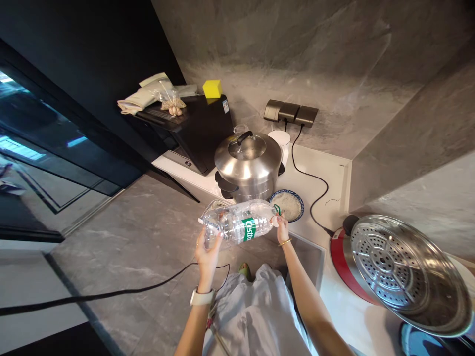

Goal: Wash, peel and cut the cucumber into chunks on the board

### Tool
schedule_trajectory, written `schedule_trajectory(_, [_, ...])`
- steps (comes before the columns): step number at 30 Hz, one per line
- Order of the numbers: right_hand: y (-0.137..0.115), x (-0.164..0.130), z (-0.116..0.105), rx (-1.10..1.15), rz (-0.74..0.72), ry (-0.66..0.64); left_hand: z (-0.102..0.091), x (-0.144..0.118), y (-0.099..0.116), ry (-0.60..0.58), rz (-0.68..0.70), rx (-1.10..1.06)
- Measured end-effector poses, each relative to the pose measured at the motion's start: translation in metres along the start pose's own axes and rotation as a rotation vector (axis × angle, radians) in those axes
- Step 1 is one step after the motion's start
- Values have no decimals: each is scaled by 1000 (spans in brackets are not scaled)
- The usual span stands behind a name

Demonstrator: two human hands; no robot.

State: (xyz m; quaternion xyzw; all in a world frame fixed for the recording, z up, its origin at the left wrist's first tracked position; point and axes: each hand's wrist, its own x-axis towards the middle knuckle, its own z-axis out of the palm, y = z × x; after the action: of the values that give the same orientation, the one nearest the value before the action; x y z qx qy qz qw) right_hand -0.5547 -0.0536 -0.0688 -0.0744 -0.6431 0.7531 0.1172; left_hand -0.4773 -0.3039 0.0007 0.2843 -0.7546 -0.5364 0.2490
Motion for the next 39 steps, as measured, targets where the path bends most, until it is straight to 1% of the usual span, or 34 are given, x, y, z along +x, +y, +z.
schedule_trajectory(7, [2,0,0,7,11,2,0,0,0,0,5,13])
schedule_trajectory(14, [-3,1,0,21,-9,-17,-1,-1,0,-8,0,18])
schedule_trajectory(18, [-6,2,0,8,-4,-26,-1,-2,-1,-10,-15,-7])
schedule_trajectory(23, [-4,3,-1,11,-5,-29,-1,-3,-2,-27,2,-29])
schedule_trajectory(30, [0,1,-1,-5,27,-1,-1,-1,0,16,-10,35])
schedule_trajectory(36, [-3,0,1,-30,24,-12,-2,0,0,-3,33,46])
schedule_trajectory(39, [-5,-1,1,-59,21,-14,-2,0,0,2,26,53])
